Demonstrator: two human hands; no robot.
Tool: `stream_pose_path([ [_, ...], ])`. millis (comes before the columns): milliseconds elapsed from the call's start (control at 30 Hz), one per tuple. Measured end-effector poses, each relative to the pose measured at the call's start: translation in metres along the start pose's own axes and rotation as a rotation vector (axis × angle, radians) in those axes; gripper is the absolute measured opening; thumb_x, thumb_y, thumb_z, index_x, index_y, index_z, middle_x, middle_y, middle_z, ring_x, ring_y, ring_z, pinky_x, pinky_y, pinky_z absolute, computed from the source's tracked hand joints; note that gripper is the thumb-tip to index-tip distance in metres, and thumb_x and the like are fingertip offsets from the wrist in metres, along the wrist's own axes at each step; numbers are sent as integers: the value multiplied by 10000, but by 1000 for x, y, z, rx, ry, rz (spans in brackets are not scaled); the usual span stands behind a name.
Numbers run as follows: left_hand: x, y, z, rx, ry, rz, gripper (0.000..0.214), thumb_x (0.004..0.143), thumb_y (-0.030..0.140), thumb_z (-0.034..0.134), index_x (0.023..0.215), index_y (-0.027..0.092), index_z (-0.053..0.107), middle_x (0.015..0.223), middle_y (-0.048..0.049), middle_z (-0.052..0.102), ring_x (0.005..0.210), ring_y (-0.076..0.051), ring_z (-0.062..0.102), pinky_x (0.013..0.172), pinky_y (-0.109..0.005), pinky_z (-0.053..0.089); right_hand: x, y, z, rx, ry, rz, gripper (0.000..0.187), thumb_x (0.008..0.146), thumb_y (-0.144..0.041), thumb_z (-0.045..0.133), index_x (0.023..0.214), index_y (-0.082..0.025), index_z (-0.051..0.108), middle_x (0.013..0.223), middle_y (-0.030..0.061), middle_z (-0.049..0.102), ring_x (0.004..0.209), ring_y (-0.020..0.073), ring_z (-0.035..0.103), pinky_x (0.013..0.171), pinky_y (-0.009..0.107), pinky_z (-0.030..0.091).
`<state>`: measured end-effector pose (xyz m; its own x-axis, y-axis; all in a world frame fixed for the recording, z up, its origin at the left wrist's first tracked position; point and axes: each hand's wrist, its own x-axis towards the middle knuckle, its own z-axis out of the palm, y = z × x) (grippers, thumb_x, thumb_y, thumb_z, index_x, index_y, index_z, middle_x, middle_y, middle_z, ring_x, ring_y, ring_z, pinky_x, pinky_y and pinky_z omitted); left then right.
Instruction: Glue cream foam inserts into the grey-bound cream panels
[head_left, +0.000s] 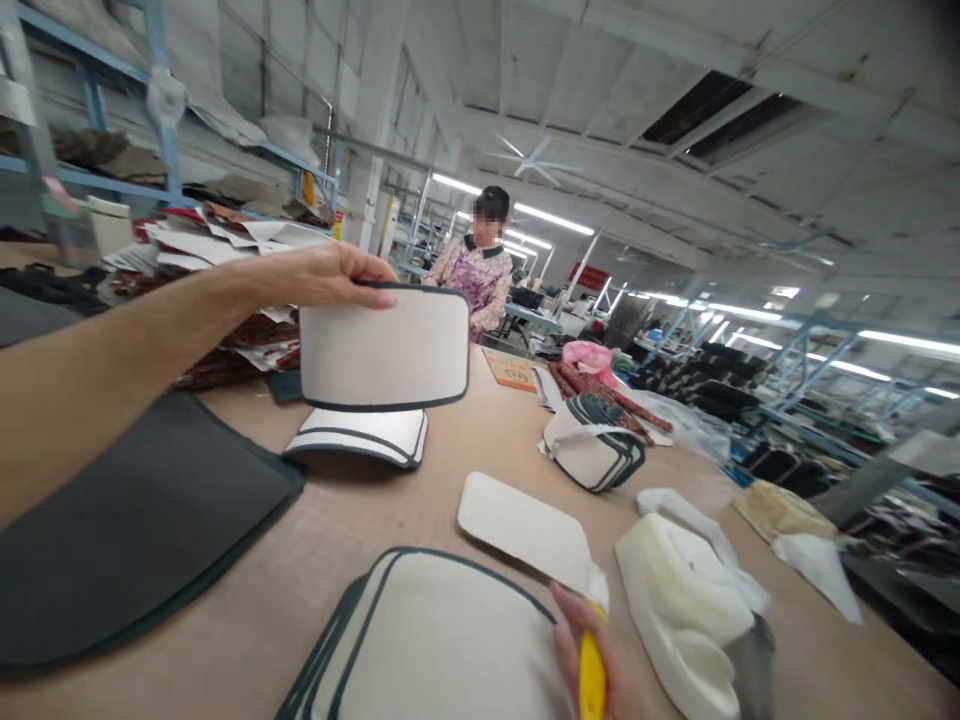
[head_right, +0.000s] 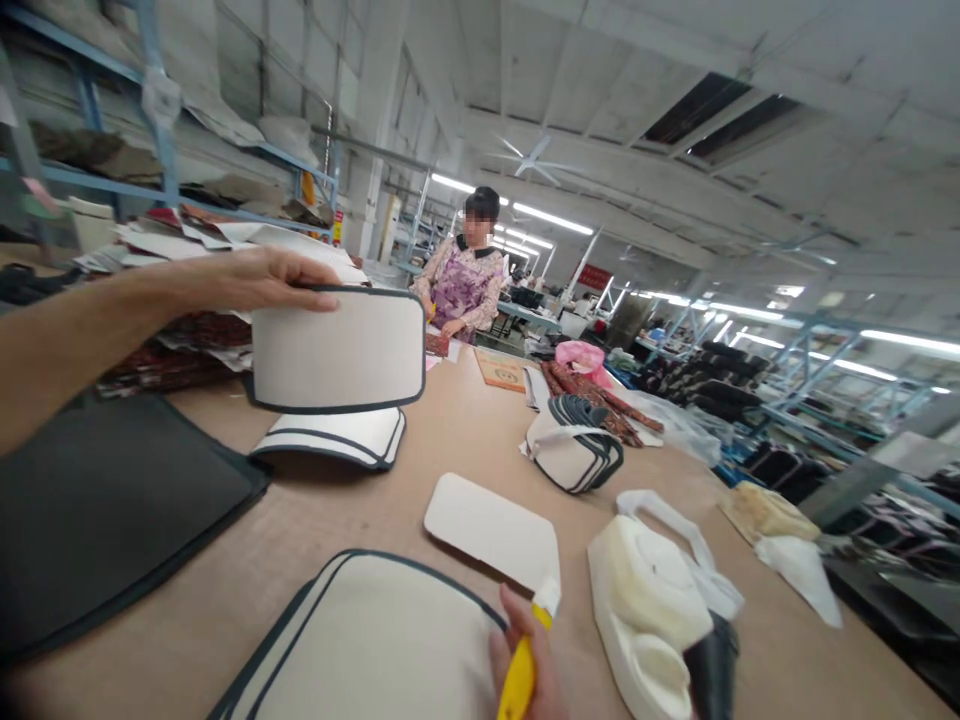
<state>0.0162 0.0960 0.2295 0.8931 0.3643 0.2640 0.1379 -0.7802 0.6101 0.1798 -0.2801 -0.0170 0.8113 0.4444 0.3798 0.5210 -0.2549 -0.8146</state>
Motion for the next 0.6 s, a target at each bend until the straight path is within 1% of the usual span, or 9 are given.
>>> stream_pose_path([
  [67,-10,37,10,-78,-77,62,446,793,413,516,1035,44,576,658,47,547,561,-78,516,545,-179,371,10,-11,-18,198,47,35,365,772,-489,570,997,-202,601,1118,104,636,1095,272,569,938,404,457],
  [100,-15,55,20,-116,-143,109,427,796,396,519,1033,45,578,675,42,554,566,-84,519,545,-186,381,16,-20,-28,280,65,48,375,757,-478,597,1011,-202,593,1147,110,624,1104,269,564,944,396,452],
  [167,-21,87,48,-151,-278,230,308,799,334,552,950,73,611,701,21,577,626,-125,543,553,-203,399,25,-42,-47,391,61,49,413,743,-452,631,1079,-222,565,1210,108,593,1109,253,564,944,380,453],
  [233,-23,110,78,-182,-381,333,188,796,263,577,877,101,628,735,11,594,687,-147,553,588,-209,412,32,-64,-59,479,38,25,494,734,-445,648,1171,-252,521,1251,102,569,1087,249,580,906,376,480],
  [300,-21,123,104,-205,-439,413,130,792,230,587,833,114,629,733,19,589,691,-134,540,603,-197,404,35,-80,-65,499,43,33,576,710,-436,678,1230,-275,491,1255,92,569,1071,243,590,870,353,500],
  [367,-16,126,123,-211,-481,458,126,797,234,582,817,118,627,708,27,577,671,-119,516,585,-185,384,34,-87,-67,475,84,81,629,675,-422,713,1247,-278,492,1226,79,591,1085,231,580,880,326,488],
  [433,-12,118,133,-195,-558,430,165,809,267,574,861,122,631,681,31,567,646,-112,495,552,-185,359,31,-84,-69,449,131,170,690,638,-430,736,1262,-277,484,1173,60,625,1088,230,575,886,325,482],
  [500,-11,99,141,-169,-657,331,248,783,316,613,946,130,631,667,34,571,622,-113,488,530,-192,346,27,-75,-71,415,148,269,744,614,-481,732,1276,-260,475,1107,51,656,1072,247,581,870,348,491],
  [600,-16,60,156,-195,-749,171,415,683,365,708,1026,147,623,701,28,606,641,-126,516,552,-202,373,20,-55,-68,281,68,365,760,608,-555,698,1253,-204,504,1037,64,678,1073,265,574,873,350,489],
])
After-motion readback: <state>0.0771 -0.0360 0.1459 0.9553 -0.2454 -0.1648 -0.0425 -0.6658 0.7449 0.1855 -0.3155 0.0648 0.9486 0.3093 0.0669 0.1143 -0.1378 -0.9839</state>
